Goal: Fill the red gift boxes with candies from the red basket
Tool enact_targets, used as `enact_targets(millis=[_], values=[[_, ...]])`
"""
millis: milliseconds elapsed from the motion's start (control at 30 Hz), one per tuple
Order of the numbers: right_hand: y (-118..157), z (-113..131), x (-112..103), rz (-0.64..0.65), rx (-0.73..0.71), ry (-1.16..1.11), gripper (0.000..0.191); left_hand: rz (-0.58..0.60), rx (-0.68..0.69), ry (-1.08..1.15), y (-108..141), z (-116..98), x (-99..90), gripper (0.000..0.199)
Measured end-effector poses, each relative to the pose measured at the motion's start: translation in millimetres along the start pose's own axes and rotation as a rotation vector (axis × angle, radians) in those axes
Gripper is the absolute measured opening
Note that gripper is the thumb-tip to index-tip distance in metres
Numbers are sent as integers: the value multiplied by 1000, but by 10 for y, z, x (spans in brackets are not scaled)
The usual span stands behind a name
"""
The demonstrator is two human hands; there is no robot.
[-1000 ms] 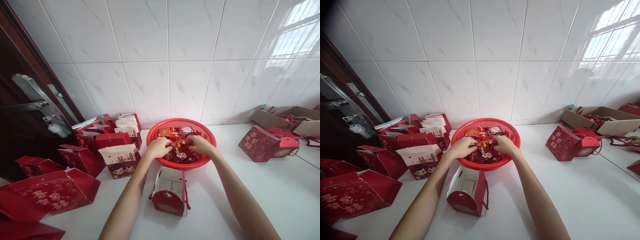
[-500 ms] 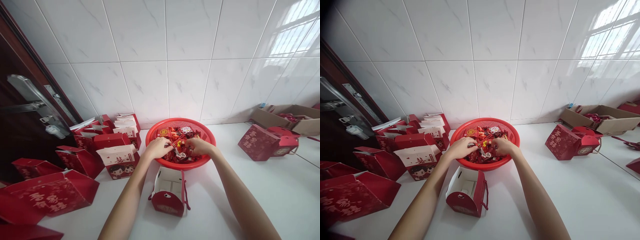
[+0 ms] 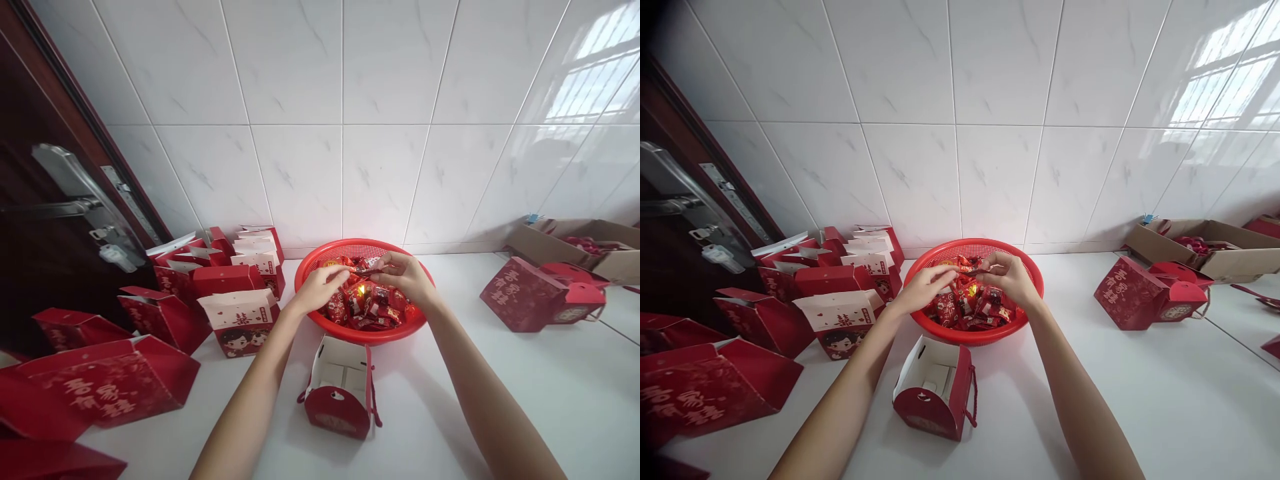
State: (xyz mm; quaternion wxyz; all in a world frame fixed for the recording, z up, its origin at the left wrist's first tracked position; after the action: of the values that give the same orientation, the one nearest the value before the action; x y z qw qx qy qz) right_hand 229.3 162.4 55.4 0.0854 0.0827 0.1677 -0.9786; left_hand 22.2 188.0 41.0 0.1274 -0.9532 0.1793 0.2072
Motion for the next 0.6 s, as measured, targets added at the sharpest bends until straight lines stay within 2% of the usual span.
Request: enact_targets(millis=[100,200,333,400,500,600], values=[[13,65,85,27,-80,-55,27,-16,-95,384,0,-35,6,47],[13,73,124,40,-121,-44,21,-26,-131,585,5,-69,46,42],[31,99,122,91,-107,-17,21,-112,-103,661,8,-50,62,43],[40,116,104,72,-80,4,27,-137,-102,661,10,-27,60,43],[35,103,75,10,-30,38,30,-141,-81,622,7,-8,60,42],[14,54,70,35,8,21,31,-127,-33,585,0,-5,69,43]])
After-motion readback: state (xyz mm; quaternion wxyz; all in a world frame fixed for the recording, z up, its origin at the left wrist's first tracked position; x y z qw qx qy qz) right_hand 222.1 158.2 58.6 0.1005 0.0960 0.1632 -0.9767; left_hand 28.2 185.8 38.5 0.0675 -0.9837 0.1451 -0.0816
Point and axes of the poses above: each hand's wrist, its own y-axis away from the middle knuckle, its own x-axis out of the palm, z = x × y, the point moved 3 cm from there along -y, towards the middle knuckle, and after that the axes turned 4 degrees about y, right-handed, at the moved point
